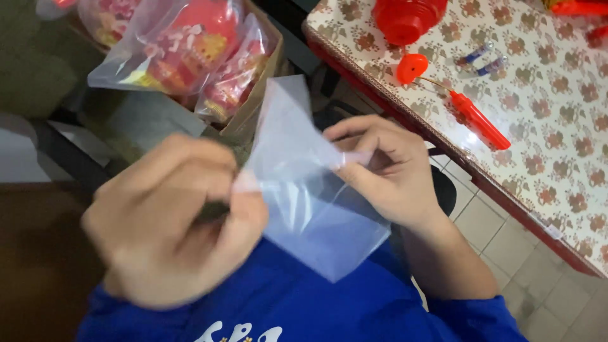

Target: Assembling decorative lanterns by installing batteries into the handles and packaging the components into plastic bags.

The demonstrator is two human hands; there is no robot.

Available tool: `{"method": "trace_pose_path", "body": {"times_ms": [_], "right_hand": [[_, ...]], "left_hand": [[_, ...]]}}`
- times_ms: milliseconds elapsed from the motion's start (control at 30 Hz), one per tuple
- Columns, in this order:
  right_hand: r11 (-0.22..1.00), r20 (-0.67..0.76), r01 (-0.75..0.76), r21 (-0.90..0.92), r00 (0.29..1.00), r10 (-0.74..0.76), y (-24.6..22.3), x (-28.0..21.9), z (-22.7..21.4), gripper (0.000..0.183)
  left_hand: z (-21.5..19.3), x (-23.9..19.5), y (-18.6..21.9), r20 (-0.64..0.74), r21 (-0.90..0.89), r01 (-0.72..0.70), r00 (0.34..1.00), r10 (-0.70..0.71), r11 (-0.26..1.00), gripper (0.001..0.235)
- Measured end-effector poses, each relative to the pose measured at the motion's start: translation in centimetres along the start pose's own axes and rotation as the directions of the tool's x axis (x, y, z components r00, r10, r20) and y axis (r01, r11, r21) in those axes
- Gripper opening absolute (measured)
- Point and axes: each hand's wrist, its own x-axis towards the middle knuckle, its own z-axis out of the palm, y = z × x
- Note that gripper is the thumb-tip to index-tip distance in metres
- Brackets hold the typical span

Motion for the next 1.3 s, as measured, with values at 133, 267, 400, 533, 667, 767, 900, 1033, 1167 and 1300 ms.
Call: {"method": "trace_pose_path", "body": {"times_ms": [133,267,400,533,667,767,900,1033,1167,1300], "right_hand": [[0.998,0.063,-0.016,0.059,0.998,0.012,-0.3,-0.7,-0.1,0.028],[0.953,0.026,-0.083,-0.291,0.995,0.095,0.9,-1.3,-1.7,0.023],[0.672,-0.259,-0.376,-0.638,0.927,0.273,6.5,-3.2,-5.4,0.045],[0.501,-0.358,-0.479,-0.721,0.877,0.321,8.2,-5.2,-7.3,0.034],[0.572,-0.400,-0.405,-0.713,0.905,0.143,6.7,-6.6,-5.9,0.036],[0.655,-0.372,-0.179,-0.734,0.913,-0.168,4.3,-6.9,-4.3,0.019],[0.890,-0.232,-0.231,-0.394,0.962,0.148,4.4,-6.1,-4.0,0.027],[0.772,0.139,-0.634,-0.037,0.762,0.633,14.3,-6.1,-3.4,0.032],[0.755,0.096,-0.618,0.217,0.784,0.614,19.1,-5.4,-1.3,0.028],[0.557,0.275,-0.711,0.428,0.690,0.669,21.4,-5.2,-0.3,0.028]], "left_hand": [[0.0,0.7,3.1,-0.012,0.064,0.000,1.000,0.001,0.998,0.045],[2.4,1.1,1.7,0.203,0.084,-0.070,0.978,0.052,0.994,0.037],[10.9,2.8,-3.2,0.677,0.259,0.193,0.663,-0.320,0.946,0.035],[14.5,1.1,-6.5,0.636,0.051,0.252,0.738,-0.226,0.966,0.030],[16.0,-0.1,-6.7,0.605,-0.028,0.410,0.733,-0.311,0.911,0.035],[17.0,-0.2,-6.3,0.587,-0.080,0.379,0.765,-0.264,0.922,0.035],[18.2,0.1,-5.7,0.507,-0.177,0.247,0.852,-0.127,0.953,0.035],[18.9,-0.3,-5.0,0.510,-0.293,0.233,0.859,-0.055,0.927,0.035],[20.0,-1.3,-5.5,0.516,-0.496,0.249,0.855,0.052,0.832,0.034],[20.1,-1.8,-7.6,0.408,-0.539,0.092,0.898,0.164,0.837,0.023]]}}
